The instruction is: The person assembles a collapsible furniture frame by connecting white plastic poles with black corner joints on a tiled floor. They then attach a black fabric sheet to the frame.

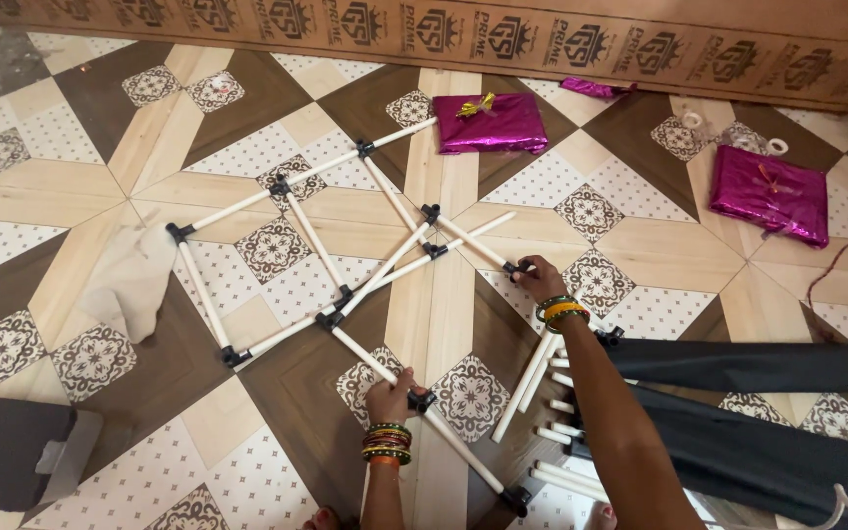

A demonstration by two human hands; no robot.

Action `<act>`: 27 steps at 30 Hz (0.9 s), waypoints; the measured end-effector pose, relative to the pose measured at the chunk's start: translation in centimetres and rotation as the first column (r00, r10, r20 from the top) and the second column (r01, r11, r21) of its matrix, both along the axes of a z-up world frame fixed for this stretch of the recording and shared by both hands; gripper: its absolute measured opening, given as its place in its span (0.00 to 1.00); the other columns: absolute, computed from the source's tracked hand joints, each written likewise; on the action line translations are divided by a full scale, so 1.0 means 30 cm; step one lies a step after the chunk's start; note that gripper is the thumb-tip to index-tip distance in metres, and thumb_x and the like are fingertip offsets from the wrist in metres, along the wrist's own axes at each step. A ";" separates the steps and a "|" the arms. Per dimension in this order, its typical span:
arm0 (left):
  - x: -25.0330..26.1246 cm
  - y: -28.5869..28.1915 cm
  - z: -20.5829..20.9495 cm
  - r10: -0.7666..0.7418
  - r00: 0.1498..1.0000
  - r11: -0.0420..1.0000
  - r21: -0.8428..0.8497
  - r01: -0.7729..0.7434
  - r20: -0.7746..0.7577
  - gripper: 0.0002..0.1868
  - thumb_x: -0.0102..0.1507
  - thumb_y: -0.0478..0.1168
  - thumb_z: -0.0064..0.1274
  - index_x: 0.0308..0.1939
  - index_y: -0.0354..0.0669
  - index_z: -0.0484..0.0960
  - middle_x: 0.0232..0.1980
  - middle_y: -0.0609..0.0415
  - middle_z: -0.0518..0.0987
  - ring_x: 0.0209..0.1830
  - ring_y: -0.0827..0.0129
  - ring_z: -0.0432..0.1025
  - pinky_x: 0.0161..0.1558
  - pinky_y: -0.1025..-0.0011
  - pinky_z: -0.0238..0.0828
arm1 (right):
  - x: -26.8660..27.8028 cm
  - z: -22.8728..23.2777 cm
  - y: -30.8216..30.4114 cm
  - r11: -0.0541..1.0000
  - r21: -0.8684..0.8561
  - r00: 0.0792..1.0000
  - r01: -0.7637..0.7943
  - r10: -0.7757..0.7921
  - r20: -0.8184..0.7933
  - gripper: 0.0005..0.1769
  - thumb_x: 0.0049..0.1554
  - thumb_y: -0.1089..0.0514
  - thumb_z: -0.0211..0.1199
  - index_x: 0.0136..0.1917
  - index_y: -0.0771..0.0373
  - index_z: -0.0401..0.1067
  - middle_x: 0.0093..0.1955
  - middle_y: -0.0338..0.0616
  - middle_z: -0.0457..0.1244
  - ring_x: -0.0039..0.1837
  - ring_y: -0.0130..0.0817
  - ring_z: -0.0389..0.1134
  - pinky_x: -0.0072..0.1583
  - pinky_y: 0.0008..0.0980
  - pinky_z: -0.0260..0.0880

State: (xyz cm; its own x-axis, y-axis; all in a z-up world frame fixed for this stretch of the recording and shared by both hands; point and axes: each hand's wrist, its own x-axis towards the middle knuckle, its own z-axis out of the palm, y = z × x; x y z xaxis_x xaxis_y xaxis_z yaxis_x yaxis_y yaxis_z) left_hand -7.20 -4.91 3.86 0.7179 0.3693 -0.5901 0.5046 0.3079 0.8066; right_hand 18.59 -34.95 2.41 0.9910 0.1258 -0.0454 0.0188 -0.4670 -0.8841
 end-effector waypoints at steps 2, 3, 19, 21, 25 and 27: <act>0.002 0.013 -0.026 0.004 1.000 0.996 -0.084 -0.003 0.011 0.18 0.65 0.45 0.56 0.31 0.28 0.81 0.29 0.42 0.85 0.25 0.61 0.82 0.27 0.62 0.83 | 0.001 0.008 0.006 1.000 -0.028 1.000 0.009 -0.010 -0.001 0.18 0.56 0.56 0.70 0.57 0.63 0.72 0.40 0.44 0.72 0.42 0.28 0.72 0.44 0.30 0.71; 0.004 0.020 -0.043 0.006 1.000 0.992 -0.123 -0.005 0.010 0.18 0.65 0.45 0.55 0.32 0.28 0.80 0.30 0.41 0.85 0.27 0.60 0.82 0.28 0.61 0.84 | -0.002 0.010 0.011 0.998 -0.065 1.000 0.021 -0.022 -0.011 0.17 0.56 0.56 0.70 0.57 0.62 0.72 0.39 0.44 0.71 0.41 0.28 0.72 0.44 0.31 0.71; 0.020 0.068 -0.106 -0.102 0.995 0.962 -0.254 0.095 -0.012 0.15 0.65 0.42 0.55 0.35 0.29 0.80 0.34 0.39 0.86 0.33 0.55 0.83 0.34 0.55 0.86 | -0.148 0.084 0.113 0.833 -0.390 0.684 0.393 0.019 0.730 0.30 0.51 0.48 0.72 0.64 0.61 0.72 0.47 0.55 0.70 0.48 0.50 0.70 0.51 0.48 0.69; 0.016 0.068 -0.103 -0.100 0.995 0.963 -0.254 0.096 0.000 0.15 0.65 0.43 0.55 0.35 0.29 0.79 0.35 0.38 0.86 0.33 0.55 0.83 0.35 0.56 0.86 | -0.332 0.095 0.202 0.974 -0.094 0.921 0.208 -0.163 0.354 0.23 0.57 0.49 0.72 0.60 0.64 0.71 0.50 0.57 0.69 0.51 0.51 0.71 0.52 0.45 0.72; 0.017 0.073 -0.112 -0.076 0.997 0.948 -0.307 0.080 0.026 0.19 0.67 0.48 0.53 0.40 0.31 0.79 0.37 0.38 0.85 0.33 0.55 0.83 0.34 0.56 0.85 | -0.698 0.181 0.349 0.939 -0.015 0.915 -0.343 0.331 -0.229 0.19 0.57 0.48 0.66 0.56 0.63 0.77 0.43 0.48 0.73 0.43 0.38 0.74 0.48 0.39 0.76; 0.021 0.063 -0.126 -0.005 1.000 0.961 -0.277 0.012 0.026 0.22 0.68 0.54 0.48 0.42 0.34 0.77 0.35 0.40 0.84 0.30 0.56 0.81 0.31 0.58 0.83 | -0.811 0.238 0.407 0.930 -0.032 0.910 -0.367 0.352 -0.220 0.24 0.56 0.48 0.71 0.61 0.63 0.73 0.43 0.50 0.72 0.45 0.37 0.74 0.48 0.39 0.75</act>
State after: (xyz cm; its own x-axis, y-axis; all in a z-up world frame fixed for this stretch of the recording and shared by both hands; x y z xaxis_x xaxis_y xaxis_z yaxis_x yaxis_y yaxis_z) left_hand -6.57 -3.01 0.09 0.7362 0.1883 -0.6500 0.4886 0.5168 0.7030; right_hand -5.75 -22.74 9.57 0.8466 0.4605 -0.2667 0.0175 -0.5250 -0.8509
